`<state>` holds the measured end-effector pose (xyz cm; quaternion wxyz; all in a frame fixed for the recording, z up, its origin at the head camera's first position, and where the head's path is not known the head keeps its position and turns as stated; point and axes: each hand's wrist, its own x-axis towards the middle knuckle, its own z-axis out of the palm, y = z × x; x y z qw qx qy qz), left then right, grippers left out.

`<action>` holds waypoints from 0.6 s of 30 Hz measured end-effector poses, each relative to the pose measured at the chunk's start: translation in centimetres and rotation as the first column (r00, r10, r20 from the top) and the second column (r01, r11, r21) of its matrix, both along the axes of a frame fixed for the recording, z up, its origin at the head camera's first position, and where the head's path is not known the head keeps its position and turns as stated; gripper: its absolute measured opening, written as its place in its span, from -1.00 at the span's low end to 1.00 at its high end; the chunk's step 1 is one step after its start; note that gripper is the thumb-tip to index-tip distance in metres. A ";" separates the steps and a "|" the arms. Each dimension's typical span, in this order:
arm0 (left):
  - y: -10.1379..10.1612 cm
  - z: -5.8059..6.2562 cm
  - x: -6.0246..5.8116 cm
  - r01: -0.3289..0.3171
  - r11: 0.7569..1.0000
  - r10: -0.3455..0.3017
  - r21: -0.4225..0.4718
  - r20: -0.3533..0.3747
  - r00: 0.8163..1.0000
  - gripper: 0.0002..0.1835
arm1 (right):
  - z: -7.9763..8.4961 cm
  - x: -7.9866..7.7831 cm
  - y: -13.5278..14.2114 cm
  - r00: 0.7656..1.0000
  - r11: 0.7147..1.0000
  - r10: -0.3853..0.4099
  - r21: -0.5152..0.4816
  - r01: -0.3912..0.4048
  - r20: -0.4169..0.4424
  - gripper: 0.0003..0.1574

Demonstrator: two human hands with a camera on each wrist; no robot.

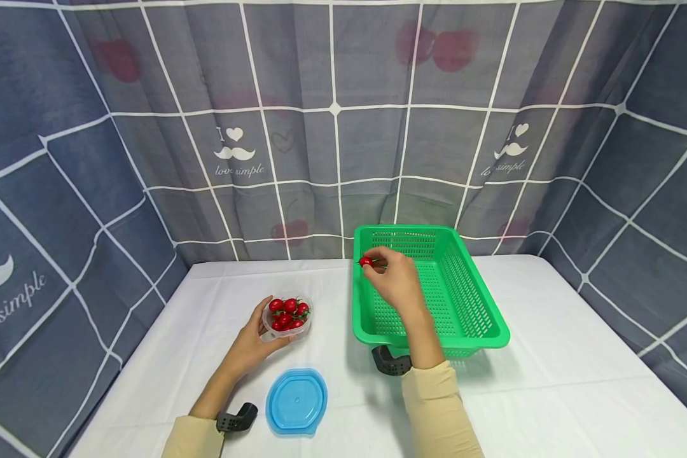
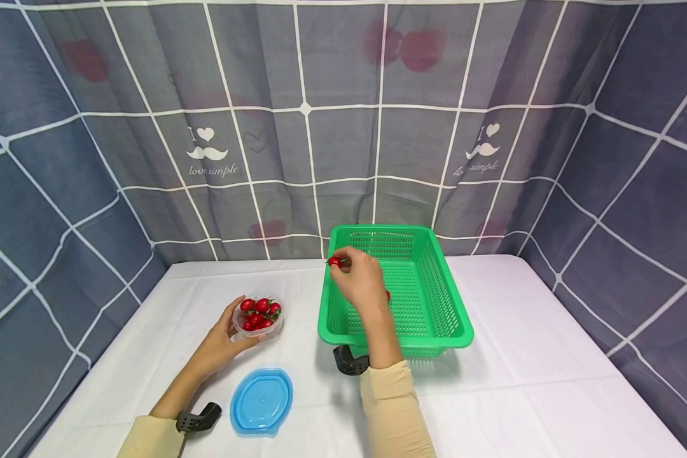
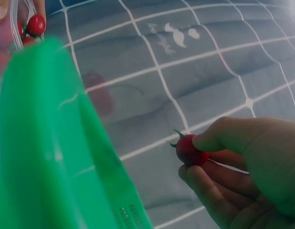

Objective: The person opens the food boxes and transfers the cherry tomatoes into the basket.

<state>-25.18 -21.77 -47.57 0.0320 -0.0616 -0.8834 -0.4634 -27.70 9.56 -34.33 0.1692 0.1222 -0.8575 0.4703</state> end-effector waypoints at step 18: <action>-0.2 0.1 0.0 0.005 1.000 -0.005 -0.007 -0.002 1.000 0.15 | -0.8 -0.7 2.4 0.994 0.988 -0.102 0.125 0.096 0.040 -0.69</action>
